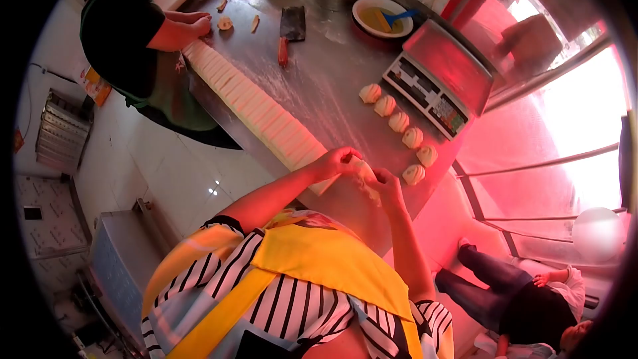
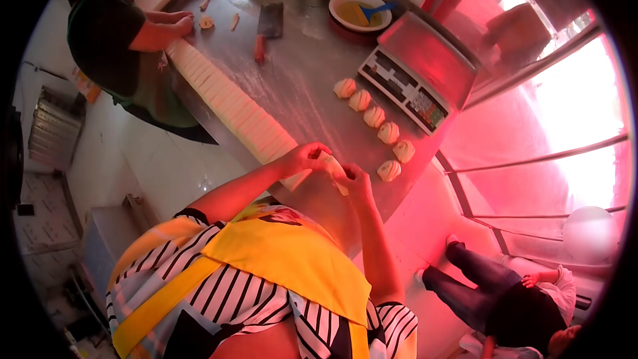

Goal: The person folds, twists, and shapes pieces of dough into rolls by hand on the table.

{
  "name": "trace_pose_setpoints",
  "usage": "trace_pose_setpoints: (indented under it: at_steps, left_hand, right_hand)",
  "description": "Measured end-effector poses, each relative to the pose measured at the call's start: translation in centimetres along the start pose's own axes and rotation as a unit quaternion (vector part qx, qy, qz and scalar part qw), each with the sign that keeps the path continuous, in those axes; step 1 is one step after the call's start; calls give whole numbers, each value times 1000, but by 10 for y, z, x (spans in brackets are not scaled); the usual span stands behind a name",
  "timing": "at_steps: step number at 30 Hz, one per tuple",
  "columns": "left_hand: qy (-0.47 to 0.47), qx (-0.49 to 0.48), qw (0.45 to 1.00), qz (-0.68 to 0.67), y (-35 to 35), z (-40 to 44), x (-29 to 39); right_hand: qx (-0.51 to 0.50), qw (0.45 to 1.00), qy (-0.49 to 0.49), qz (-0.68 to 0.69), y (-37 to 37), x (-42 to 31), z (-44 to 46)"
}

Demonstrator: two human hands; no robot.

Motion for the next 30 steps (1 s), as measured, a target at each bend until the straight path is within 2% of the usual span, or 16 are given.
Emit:
trace_pose_setpoints:
  at_steps: [2, 5, 8, 11, 13, 14, 16, 17, 18, 19, 22, 23, 25, 28, 30]
  left_hand:
    - [-1, 14, 994, 112, -22, 4, 17]
    - [-16, 17, 984, 178, -65, 17, 23]
    - [-6, 15, 1000, 20, -88, 15, 41]
    - [-97, -57, 984, -141, -105, 34, 38]
    - [-132, -83, 973, -172, -103, 53, 26]
    - [-145, -94, 967, -185, -101, 64, 22]
    - [-136, -98, 978, -124, -96, 88, -1]
    - [-127, -98, 983, -90, -92, 99, -14]
    - [-121, -98, 986, -67, -86, 104, -15]
    - [-112, -96, 988, -43, -83, 108, -13]
    - [-104, -91, 990, 3, -77, 115, -9]
    - [-104, -91, 990, 16, -76, 116, -7]
    - [-103, -114, 988, 14, -71, 114, -1]
    - [-92, -122, 987, 46, -65, 108, 14]
    - [-86, -95, 989, 78, -68, 109, 22]
  right_hand:
    - [-19, 999, 21, -26, 15, -18, 20]
    - [-55, 995, 46, -70, 34, -25, 56]
    - [-38, 997, 64, -25, 46, -16, 85]
    - [-10, 993, 115, 28, 44, -22, 93]
    - [6, 991, 129, 28, 31, -9, 91]
    - [45, 994, 88, -40, 23, -3, 92]
    - [111, 977, 6, -184, 18, 1, 91]
    - [163, 918, -40, -359, 17, -2, 85]
    - [203, 825, -81, -521, 25, -18, 81]
    - [232, 701, -120, -664, 31, -28, 80]
    - [211, 845, -125, -476, 32, -19, 79]
    - [213, 865, -95, -445, 33, -17, 76]
    - [216, 898, -40, -382, 41, -35, 70]
    - [227, 877, -71, -418, 32, -21, 70]
    - [230, 890, -73, -386, 20, -25, 58]
Point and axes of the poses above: each hand's wrist, its own z-axis towards the middle knuckle, its own y-axis out of the palm, x = y × z, the point moved 2 cm from there along z, towards the middle knuckle, and after that the axes turned 6 degrees about -y, right-handed, at the moved point
